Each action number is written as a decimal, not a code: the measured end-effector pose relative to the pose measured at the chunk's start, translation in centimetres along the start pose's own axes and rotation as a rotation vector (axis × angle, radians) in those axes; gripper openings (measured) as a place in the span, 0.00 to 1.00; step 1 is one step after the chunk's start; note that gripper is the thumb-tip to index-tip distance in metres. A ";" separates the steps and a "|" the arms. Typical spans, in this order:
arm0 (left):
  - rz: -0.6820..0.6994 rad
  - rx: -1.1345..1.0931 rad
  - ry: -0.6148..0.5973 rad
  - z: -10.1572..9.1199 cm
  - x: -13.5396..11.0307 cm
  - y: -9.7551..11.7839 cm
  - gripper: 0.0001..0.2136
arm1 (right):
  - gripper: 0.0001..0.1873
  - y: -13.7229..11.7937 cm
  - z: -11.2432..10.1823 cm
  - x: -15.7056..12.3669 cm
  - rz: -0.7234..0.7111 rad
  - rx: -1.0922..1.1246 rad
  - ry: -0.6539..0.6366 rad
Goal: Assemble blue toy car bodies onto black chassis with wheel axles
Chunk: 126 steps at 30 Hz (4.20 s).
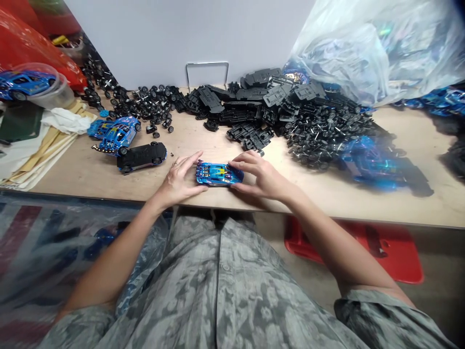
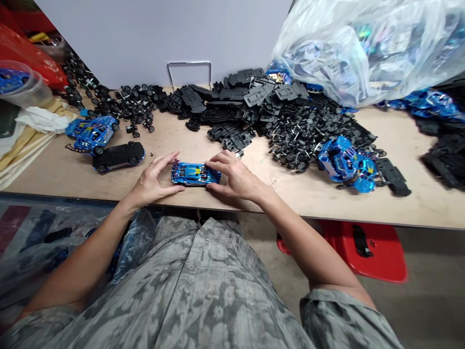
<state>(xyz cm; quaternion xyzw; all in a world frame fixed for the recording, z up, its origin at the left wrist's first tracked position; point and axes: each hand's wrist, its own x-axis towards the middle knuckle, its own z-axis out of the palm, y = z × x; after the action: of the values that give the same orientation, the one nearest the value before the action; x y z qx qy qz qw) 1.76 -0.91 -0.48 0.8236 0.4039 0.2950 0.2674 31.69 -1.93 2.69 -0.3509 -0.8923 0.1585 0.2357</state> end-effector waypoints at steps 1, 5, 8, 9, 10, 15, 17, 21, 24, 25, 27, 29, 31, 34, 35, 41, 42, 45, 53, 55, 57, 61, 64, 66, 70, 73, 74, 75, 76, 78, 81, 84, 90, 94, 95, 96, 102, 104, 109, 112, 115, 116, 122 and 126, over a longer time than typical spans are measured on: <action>0.001 -0.001 0.001 0.0 0.0 0.0 0.44 | 0.26 0.0 0.0 0.0 -0.004 -0.003 0.005; 0.006 -0.009 0.001 0.0 0.0 0.0 0.45 | 0.25 0.0 0.0 -0.1 -0.018 -0.006 0.015; 0.007 -0.012 -0.006 0.0 0.0 0.1 0.45 | 0.25 -0.1 -0.1 -0.1 -0.001 0.001 0.001; 0.007 -0.011 -0.007 0.0 0.0 0.1 0.45 | 0.25 -0.1 -0.2 -0.1 0.003 0.003 -0.002; 0.006 -0.011 -0.008 0.0 0.0 0.1 0.45 | 0.25 -0.1 -0.2 -0.1 0.002 0.004 -0.004; -0.026 -0.048 -0.011 -0.3 0.1 0.5 0.44 | 0.23 0.1 -0.3 -0.1 -0.015 0.003 -0.010; -0.053 -0.105 -0.015 -0.4 0.2 0.8 0.43 | 0.24 0.3 -0.2 -0.3 -0.021 -0.002 -0.011; -0.211 -0.437 -0.054 -0.2 0.2 2.0 0.44 | 0.26 0.4 0.3 -0.9 -0.033 0.000 0.038; -0.425 -0.785 -0.058 0.1 0.5 3.1 0.47 | 0.28 0.2 0.8 -1.5 -0.022 -0.001 0.088; -0.501 -0.868 -0.040 0.2 0.7 3.5 0.46 | 0.29 0.1 0.9 -1.7 -0.020 -0.001 0.107; -0.627 -0.960 0.013 0.4 1.1 4.3 0.42 | 0.30 -0.1 1.2 -2.0 -0.022 0.007 0.135; -0.688 -0.975 0.049 0.5 1.5 4.9 0.38 | 0.32 -0.3 1.5 -2.3 -0.029 0.025 0.153; -0.686 -0.945 0.050 0.6 1.6 5.2 0.37 | 0.33 -0.5 2.0 -2.7 -0.028 0.052 0.173; -0.638 -0.888 0.025 0.5 1.2 5.4 0.36 | 0.36 -0.7 2.6 -3.2 0.048 0.104 0.260; -0.618 -0.873 0.016 0.5 0.9 5.5 0.36 | 0.38 -0.7 2.7 -3.3 0.103 0.133 0.288; -0.509 -0.806 -0.021 0.8 -0.6 5.9 0.31 | 0.24 -1.3 2.5 -3.1 0.353 0.437 0.298; -0.488 -0.803 -0.030 0.9 -0.7 6.0 0.29 | 0.23 -1.5 2.4 -3.0 0.366 0.481 0.302; -0.493 -0.807 -0.071 0.9 -0.8 6.3 0.24 | 0.23 -1.8 2.4 -2.8 0.410 0.595 0.320; -0.647 -1.349 -0.275 0.3 0.1 7.6 0.37 | 0.27 -1.3 -0.3 -0.6 0.462 0.907 0.200; -0.681 -1.589 -0.411 0.9 1.0 7.9 0.43 | 0.27 -0.7 -1.7 0.6 0.400 0.867 0.067; -0.745 -1.691 -0.446 1.7 2.0 7.9 0.39 | 0.26 -0.4 -2.7 1.9 0.312 0.729 0.016; -0.891 -1.788 -0.166 2.9 3.5 8.0 0.31 | 0.30 -2.6 -3.0 2.8 0.132 0.171 0.302; -0.866 -1.882 0.045 3.2 4.1 8.7 0.30 | 0.50 -5.5 -1.7 1.6 -0.045 0.009 0.291; -0.852 -1.942 0.101 3.2 4.3 9.4 0.28 | 0.45 -6.7 -0.5 0.6 -0.022 -0.078 0.234; -0.831 -2.011 0.203 3.2 4.3 10.4 0.24 | 0.42 -7.1 1.3 -0.7 -0.008 -0.091 0.280; -0.802 -2.061 0.241 3.4 4.3 11.0 0.23 | 0.41 -6.7 2.0 -1.1 -0.010 -0.080 0.376; -0.801 -2.078 0.243 3.4 4.2 11.1 0.23 | 0.41 -6.6 2.1 -1.2 -0.009 -0.087 0.412; -0.807 -2.089 0.248 3.3 4.2 11.3 0.24 | 0.41 -6.5 2.3 -1.2 -0.010 -0.098 0.442; -0.816 -2.092 0.253 3.3 4.2 11.4 0.25 | 0.41 -6.5 2.4 -1.3 -0.013 -0.108 0.464; -0.834 -2.087 0.254 3.2 4.2 11.6 0.27 | 0.40 -6.4 2.6 -1.4 -0.025 -0.123 0.475; -0.844 -2.086 0.245 2.9 4.1 11.6 0.29 | 0.40 -6.3 2.7 -1.3 -0.045 -0.136 0.446; -0.837 -2.104 0.242 2.7 3.9 11.3 0.29 | 0.40 -6.4 2.6 -1.3 -0.054 -0.155 0.410; -0.817 -2.108 0.256 2.9 3.6 11.2 0.29 | 0.41 -6.8 2.3 -0.9 -0.083 -0.156 0.370; -0.751 -2.101 0.261 3.3 3.4 11.3 0.31 | 0.41 -6.9 2.8 -0.7 -0.092 -0.187 0.402; -0.731 -2.091 0.266 3.5 3.2 11.3 0.32 | 0.40 -7.0 3.0 -0.6 -0.097 -0.198 0.426; -0.707 -2.076 0.275 3.7 3.1 11.4 0.32 | 0.38 -7.0 3.2 -0.6 -0.105 -0.209 0.456; -0.432 -1.893 0.394 4.3 2.5 12.7 0.28 | 0.31 -7.6 4.0 -0.5 -0.116 -0.176 0.603; -0.410 -1.847 0.404 4.3 2.4 12.9 0.28 | 0.30 -7.6 4.2 -0.7 -0.122 -0.159 0.626; -0.443 -1.769 0.365 4.9 2.1 12.8 0.23 | 0.30 -6.8 4.6 -1.6 -0.166 -0.197 0.632; -0.491 -1.745 0.340 5.2 2.1 12.7 0.23 | 0.29 -6.4 4.7 -2.0 -0.177 -0.199 0.605; -0.522 -1.763 0.340 5.1 2.3 12.7 0.25 | 0.29 -6.4 4.6 -2.0 -0.160 -0.169 0.598; -0.529 -1.780 0.339 5.0 2.4 12.6 0.25 | 0.29 -6.6 4.5 -1.9 -0.151 -0.150 0.608; -0.616 -1.923 0.328 4.8 3.2 12.0 0.27 | 0.25 -7.1 3.9 -1.3 -0.117 -0.081 0.686; -0.711 -1.980 0.288 4.3 3.4 12.1 0.25 | 0.27 -6.9 3.7 -1.3 -0.117 -0.174 0.684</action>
<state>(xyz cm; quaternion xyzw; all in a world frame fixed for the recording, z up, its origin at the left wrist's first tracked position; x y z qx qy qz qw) 12.61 -5.43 5.70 0.0307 0.2293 0.4921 0.8393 26.81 -8.14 2.26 -0.3509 -0.7905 -0.0585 0.4986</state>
